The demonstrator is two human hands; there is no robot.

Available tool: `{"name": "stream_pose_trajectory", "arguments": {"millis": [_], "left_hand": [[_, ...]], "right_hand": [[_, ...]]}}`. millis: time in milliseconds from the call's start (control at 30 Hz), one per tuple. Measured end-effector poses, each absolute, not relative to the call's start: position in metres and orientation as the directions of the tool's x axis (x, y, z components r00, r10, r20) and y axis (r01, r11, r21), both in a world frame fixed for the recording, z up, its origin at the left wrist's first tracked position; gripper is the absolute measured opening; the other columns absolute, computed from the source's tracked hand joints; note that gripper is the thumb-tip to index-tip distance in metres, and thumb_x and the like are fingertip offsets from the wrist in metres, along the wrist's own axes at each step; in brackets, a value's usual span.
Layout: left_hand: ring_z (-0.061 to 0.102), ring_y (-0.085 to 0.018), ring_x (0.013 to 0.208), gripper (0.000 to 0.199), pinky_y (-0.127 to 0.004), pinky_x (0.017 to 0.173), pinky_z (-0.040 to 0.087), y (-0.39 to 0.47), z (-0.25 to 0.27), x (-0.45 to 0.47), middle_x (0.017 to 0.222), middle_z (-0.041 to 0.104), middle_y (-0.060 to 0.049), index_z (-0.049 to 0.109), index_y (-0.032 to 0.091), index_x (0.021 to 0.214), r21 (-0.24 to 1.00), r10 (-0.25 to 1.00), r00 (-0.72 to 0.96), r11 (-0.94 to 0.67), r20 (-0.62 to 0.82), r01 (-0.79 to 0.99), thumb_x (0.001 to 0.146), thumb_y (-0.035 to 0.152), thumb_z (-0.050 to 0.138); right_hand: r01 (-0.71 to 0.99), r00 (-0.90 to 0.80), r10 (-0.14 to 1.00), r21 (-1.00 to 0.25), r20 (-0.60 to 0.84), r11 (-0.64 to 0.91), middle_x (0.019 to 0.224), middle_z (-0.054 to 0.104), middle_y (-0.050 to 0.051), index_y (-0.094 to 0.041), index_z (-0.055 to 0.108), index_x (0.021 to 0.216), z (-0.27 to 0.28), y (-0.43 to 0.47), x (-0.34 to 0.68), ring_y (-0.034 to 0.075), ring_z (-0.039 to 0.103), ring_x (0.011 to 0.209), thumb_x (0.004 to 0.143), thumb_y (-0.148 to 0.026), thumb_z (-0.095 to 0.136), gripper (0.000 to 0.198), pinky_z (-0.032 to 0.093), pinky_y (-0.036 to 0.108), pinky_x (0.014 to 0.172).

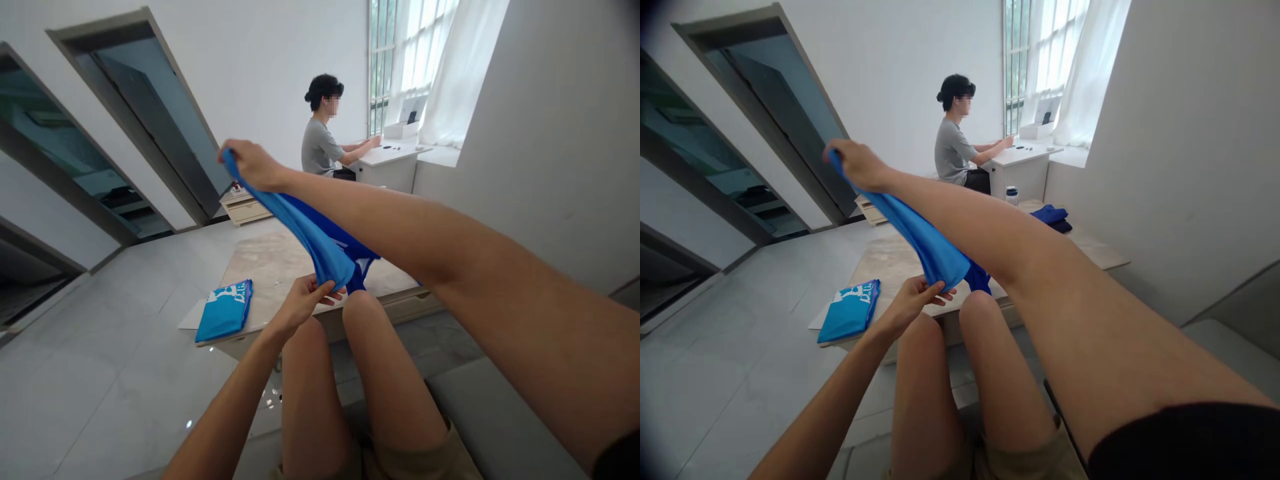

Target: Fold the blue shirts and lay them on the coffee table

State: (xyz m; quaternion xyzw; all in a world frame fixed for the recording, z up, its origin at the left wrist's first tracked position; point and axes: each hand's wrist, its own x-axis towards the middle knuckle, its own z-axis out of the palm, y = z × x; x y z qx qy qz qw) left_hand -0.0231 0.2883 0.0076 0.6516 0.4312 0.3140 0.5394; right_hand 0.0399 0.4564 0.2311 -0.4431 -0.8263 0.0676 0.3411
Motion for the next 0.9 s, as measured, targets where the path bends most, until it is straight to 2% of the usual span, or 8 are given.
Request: {"name": "stream_pose_trajectory", "arguments": {"millis": [67, 133, 167, 333, 467, 567, 733, 900], "left_hand": [[0.080, -0.032, 0.102, 0.054, -0.043, 0.088, 0.064, 0.285, 0.000, -0.039, 0.109, 0.085, -0.014, 0.079, 0.025, 0.096, 0.968, 0.917, 0.373, 0.046, -0.139, 0.247, 0.077, 0.075, 0.083], [0.080, -0.032, 0.101, 0.052, -0.043, 0.085, 0.064, 0.280, -0.009, -0.066, 0.105, 0.085, -0.013, 0.079, 0.026, 0.093, 0.938, 0.920, 0.299, 0.160, -0.254, 0.306, 0.076, 0.074, 0.086], [0.080, -0.032, 0.099, 0.052, -0.042, 0.083, 0.064, 0.277, -0.013, -0.082, 0.106, 0.085, -0.013, 0.080, 0.026, 0.095, 0.917, 0.914, 0.263, 0.214, -0.309, 0.337, 0.075, 0.074, 0.086], [0.078, -0.027, 0.084, 0.058, -0.038, 0.070, 0.062, 0.281, -0.029, -0.146, 0.112, 0.084, -0.013, 0.083, 0.029, 0.111, 0.822, 0.886, 0.141, 0.337, -0.442, 0.460, 0.075, 0.075, 0.085], [0.079, -0.028, 0.087, 0.053, -0.039, 0.073, 0.063, 0.324, -0.057, -0.161, 0.105, 0.084, -0.011, 0.081, 0.029, 0.109, 0.806, 0.906, 0.115, 0.299, -0.408, 0.512, 0.078, 0.072, 0.082], [0.079, -0.030, 0.095, 0.053, -0.042, 0.080, 0.064, 0.386, -0.098, -0.151, 0.107, 0.082, -0.012, 0.076, 0.024, 0.112, 0.806, 0.941, 0.106, 0.212, -0.321, 0.553, 0.081, 0.067, 0.079], [0.073, -0.033, 0.121, 0.045, -0.045, 0.106, 0.056, 0.510, -0.169, -0.102, 0.127, 0.076, -0.017, 0.064, 0.018, 0.125, 0.645, 0.987, 0.120, -0.026, -0.103, 0.764, 0.092, 0.048, 0.071], [0.064, -0.036, 0.136, 0.055, -0.047, 0.111, 0.049, 0.584, -0.211, -0.059, 0.133, 0.073, -0.017, 0.057, 0.020, 0.135, 0.404, 0.985, 0.083, -0.015, -0.153, 0.915, 0.094, 0.050, 0.077]], "right_hand": [[0.434, -0.637, 0.566, -0.363, 0.523, 0.825, 0.119, 0.078, -0.011, -0.026, 0.067, 0.122, 0.212, 0.453, 0.004, 0.018, 0.048, 0.143, 0.107, -0.033, 0.066, 0.017, 0.038, 0.031, 0.122], [0.264, -0.768, 0.411, -0.341, 0.492, 0.902, 0.144, 0.072, -0.014, -0.029, 0.063, 0.135, 0.179, 0.461, -0.003, 0.012, 0.052, 0.143, 0.103, -0.018, 0.064, 0.034, 0.039, 0.026, 0.122], [0.255, -0.793, 0.406, -0.358, 0.454, 0.898, 0.148, 0.070, -0.011, -0.027, 0.064, 0.136, 0.156, 0.470, 0.004, 0.012, 0.056, 0.140, 0.103, -0.014, 0.063, 0.036, 0.040, 0.026, 0.121], [0.536, -0.629, 0.720, -0.506, 0.294, 0.675, 0.123, 0.079, 0.008, -0.015, 0.074, 0.127, 0.010, 0.527, 0.122, 0.028, 0.070, 0.127, 0.102, -0.027, 0.068, 0.028, 0.043, 0.047, 0.123], [0.875, -0.159, 0.986, -0.456, 0.047, 0.163, 0.115, 0.080, 0.020, -0.010, 0.078, 0.114, -0.100, 0.520, 0.232, 0.035, 0.074, 0.113, 0.099, -0.024, 0.065, 0.025, 0.053, 0.046, 0.107], [0.923, 0.050, 0.993, -0.375, -0.107, -0.087, 0.113, 0.079, 0.024, -0.009, 0.077, 0.112, -0.161, 0.493, 0.279, 0.037, 0.074, 0.109, 0.103, -0.039, 0.064, 0.034, 0.055, 0.045, 0.098], [0.938, 0.234, 0.968, -0.240, -0.089, -0.249, 0.131, 0.067, 0.033, -0.008, 0.071, 0.113, -0.223, 0.462, 0.289, 0.048, 0.060, 0.128, 0.096, -0.074, 0.067, 0.068, 0.049, 0.057, 0.105], [0.941, 0.207, 0.978, -0.269, -0.026, -0.206, 0.131, 0.065, 0.025, -0.014, 0.068, 0.110, -0.245, 0.455, 0.271, 0.044, 0.056, 0.127, 0.101, -0.059, 0.066, 0.046, 0.045, 0.057, 0.106]]}}
